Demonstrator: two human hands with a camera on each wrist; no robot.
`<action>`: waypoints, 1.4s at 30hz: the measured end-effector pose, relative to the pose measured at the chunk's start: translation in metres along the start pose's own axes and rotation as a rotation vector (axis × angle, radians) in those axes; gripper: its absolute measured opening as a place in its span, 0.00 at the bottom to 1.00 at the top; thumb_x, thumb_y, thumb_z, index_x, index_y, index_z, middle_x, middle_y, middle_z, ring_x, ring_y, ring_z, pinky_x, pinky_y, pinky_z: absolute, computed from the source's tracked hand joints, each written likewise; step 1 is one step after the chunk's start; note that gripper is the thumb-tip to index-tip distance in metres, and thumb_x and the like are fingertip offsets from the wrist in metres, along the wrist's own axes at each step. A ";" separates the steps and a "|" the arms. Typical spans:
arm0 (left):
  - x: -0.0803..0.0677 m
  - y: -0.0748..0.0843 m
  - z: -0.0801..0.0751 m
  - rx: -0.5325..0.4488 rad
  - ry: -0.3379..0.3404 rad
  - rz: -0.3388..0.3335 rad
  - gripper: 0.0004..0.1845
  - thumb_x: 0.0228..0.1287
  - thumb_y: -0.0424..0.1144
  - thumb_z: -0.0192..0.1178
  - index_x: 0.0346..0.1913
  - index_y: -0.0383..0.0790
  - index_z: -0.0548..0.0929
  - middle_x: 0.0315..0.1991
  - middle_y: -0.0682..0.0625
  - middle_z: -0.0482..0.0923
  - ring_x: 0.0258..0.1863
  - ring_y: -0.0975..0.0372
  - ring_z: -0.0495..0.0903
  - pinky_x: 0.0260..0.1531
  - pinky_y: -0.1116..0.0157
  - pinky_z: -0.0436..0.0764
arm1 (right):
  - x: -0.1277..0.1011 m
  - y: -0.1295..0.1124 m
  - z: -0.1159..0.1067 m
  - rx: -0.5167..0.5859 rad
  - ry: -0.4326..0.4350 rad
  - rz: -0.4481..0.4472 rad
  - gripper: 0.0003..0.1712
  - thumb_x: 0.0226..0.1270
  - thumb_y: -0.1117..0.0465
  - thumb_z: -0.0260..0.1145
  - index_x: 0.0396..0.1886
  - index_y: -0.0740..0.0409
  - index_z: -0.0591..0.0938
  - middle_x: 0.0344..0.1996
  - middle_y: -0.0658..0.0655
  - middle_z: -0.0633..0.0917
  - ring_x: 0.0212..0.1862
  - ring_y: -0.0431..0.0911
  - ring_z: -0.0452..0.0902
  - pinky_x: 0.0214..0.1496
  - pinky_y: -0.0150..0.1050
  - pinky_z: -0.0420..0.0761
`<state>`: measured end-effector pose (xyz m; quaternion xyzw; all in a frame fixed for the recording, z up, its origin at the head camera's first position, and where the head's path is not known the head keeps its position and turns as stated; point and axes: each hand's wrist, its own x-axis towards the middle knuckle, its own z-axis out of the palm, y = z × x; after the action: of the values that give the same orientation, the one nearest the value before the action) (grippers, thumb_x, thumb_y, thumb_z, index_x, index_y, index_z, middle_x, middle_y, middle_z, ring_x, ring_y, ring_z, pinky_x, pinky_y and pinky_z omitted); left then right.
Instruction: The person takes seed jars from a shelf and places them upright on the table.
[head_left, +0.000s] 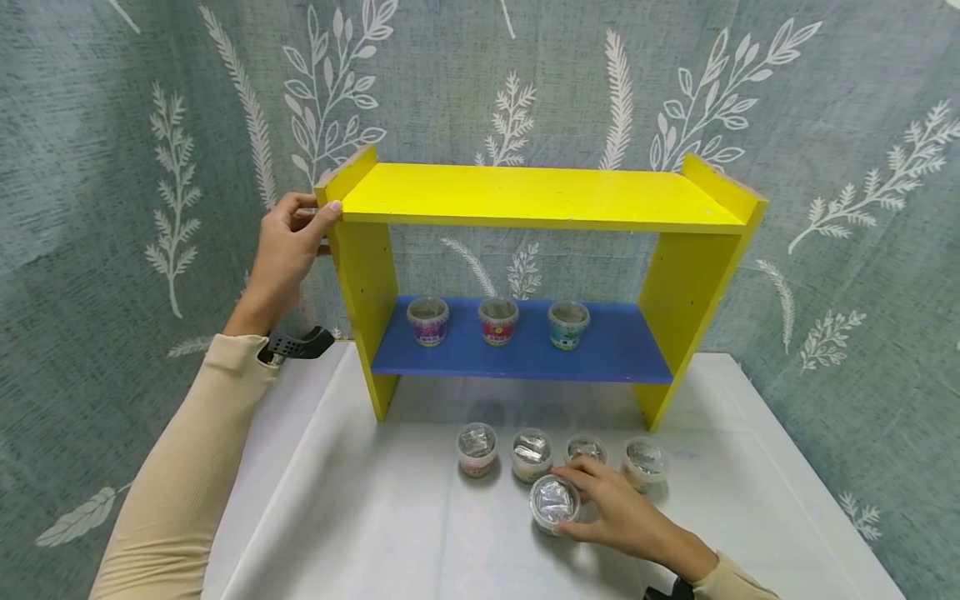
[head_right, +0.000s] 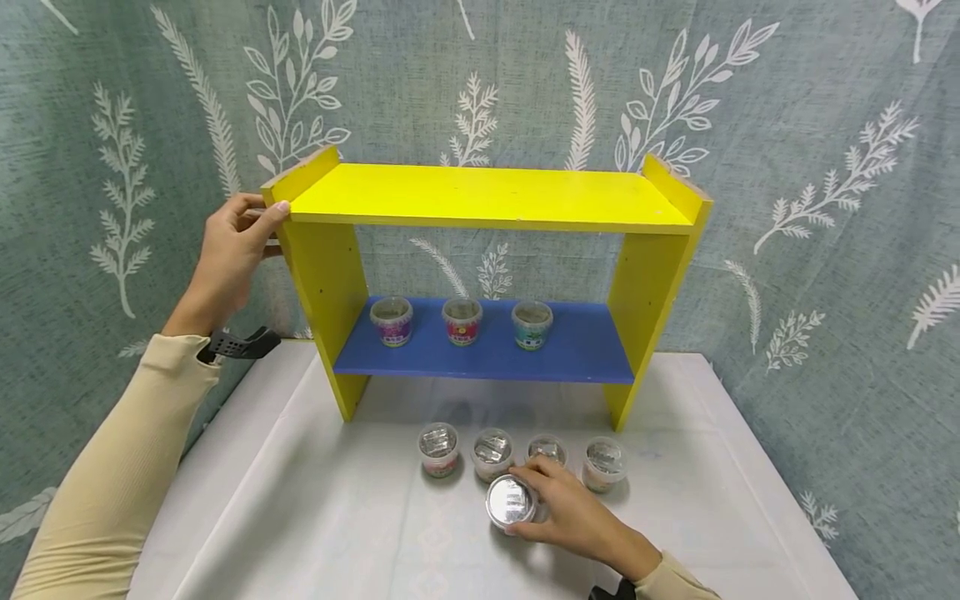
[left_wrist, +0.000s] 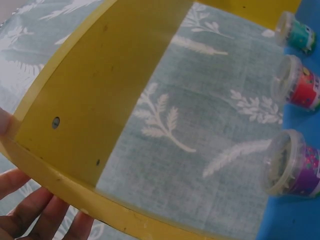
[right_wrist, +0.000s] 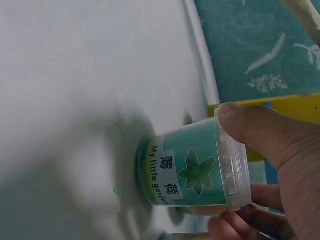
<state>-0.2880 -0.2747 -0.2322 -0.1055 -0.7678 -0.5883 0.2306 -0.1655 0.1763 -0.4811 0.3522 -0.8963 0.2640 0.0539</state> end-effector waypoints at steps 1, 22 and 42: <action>0.000 0.000 0.000 0.000 0.001 0.000 0.24 0.73 0.55 0.61 0.64 0.46 0.75 0.52 0.50 0.78 0.50 0.58 0.78 0.48 0.63 0.80 | 0.000 0.000 0.000 -0.007 0.003 0.001 0.40 0.60 0.38 0.77 0.64 0.59 0.81 0.55 0.48 0.80 0.50 0.39 0.78 0.53 0.45 0.82; -0.002 -0.001 -0.003 -0.019 -0.002 -0.003 0.24 0.74 0.55 0.62 0.64 0.46 0.75 0.52 0.50 0.77 0.51 0.59 0.78 0.49 0.62 0.79 | 0.000 0.008 -0.005 -0.047 0.053 -0.074 0.33 0.59 0.48 0.81 0.63 0.47 0.82 0.56 0.44 0.79 0.56 0.42 0.76 0.55 0.49 0.81; 0.000 0.000 -0.001 -0.003 -0.003 0.003 0.24 0.74 0.55 0.61 0.64 0.46 0.75 0.52 0.50 0.78 0.50 0.59 0.78 0.48 0.65 0.80 | 0.017 0.014 -0.035 0.154 0.132 -0.050 0.31 0.60 0.54 0.81 0.62 0.46 0.81 0.52 0.49 0.82 0.41 0.47 0.77 0.41 0.39 0.81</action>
<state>-0.2877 -0.2753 -0.2319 -0.1080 -0.7671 -0.5889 0.2304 -0.1910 0.1926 -0.4527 0.3593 -0.8589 0.3533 0.0919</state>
